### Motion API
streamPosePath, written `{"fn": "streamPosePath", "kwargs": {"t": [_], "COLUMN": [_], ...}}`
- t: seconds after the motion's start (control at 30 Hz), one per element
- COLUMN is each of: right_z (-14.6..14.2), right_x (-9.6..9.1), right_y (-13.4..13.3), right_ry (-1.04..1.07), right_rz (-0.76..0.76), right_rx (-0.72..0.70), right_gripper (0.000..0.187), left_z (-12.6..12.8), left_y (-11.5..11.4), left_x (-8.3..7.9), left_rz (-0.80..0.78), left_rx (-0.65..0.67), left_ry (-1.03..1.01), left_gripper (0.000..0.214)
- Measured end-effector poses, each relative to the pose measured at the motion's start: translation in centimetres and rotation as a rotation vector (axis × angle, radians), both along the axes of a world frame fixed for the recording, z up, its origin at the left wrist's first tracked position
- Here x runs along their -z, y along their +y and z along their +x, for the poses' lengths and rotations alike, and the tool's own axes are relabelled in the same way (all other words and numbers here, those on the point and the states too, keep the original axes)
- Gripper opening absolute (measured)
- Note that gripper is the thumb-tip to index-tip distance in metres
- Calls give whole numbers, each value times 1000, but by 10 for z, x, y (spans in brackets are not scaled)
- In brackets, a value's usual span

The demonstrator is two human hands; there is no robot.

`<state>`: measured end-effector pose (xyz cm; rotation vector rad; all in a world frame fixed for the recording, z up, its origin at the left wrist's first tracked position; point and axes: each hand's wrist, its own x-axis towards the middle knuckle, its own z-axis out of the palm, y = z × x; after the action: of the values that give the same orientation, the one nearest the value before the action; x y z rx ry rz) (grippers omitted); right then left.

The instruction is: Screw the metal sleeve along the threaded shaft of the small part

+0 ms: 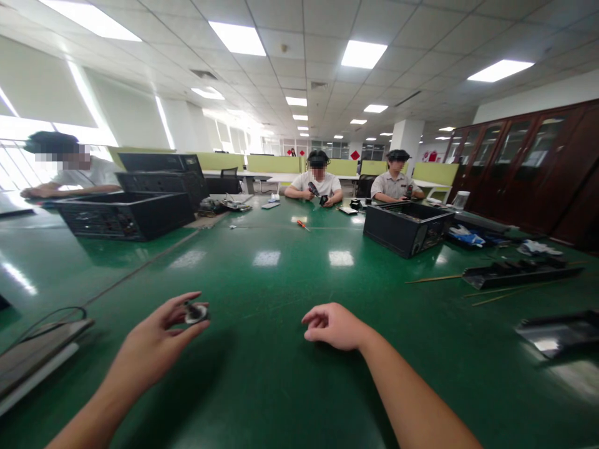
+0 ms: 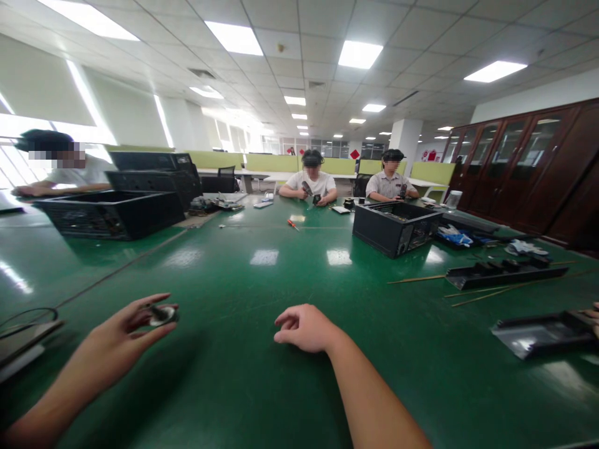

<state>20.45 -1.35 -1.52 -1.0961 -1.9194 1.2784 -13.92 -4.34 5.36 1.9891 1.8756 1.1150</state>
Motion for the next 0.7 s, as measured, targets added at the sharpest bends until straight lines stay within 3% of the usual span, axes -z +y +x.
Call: {"fn": "streamPosePath", "kwargs": {"t": [0.07, 0.2, 0.3, 0.43, 0.6, 0.7], "right_z": [6, 17, 20, 15, 8, 7], "right_x": [4, 11, 12, 11, 9, 7], "right_y": [5, 15, 15, 9, 3, 1], "right_ry": [51, 102, 81, -10, -57, -63], "right_rz": [13, 50, 98, 191, 197, 209], "right_rx": [73, 213, 243, 252, 251, 269], "right_gripper": [42, 58, 65, 66, 53, 44], "left_z": [34, 103, 135, 148, 145, 145], "left_y": [14, 36, 49, 62, 66, 66], "left_x": [1, 15, 31, 46, 54, 58], "left_rz": [-82, -73, -90, -88, -108, -188], "left_rx": [137, 372, 514, 652, 816, 812], "left_ry": [-54, -1, -6, -19, -9, -49], "left_gripper": [60, 42, 33, 31, 34, 37]}}
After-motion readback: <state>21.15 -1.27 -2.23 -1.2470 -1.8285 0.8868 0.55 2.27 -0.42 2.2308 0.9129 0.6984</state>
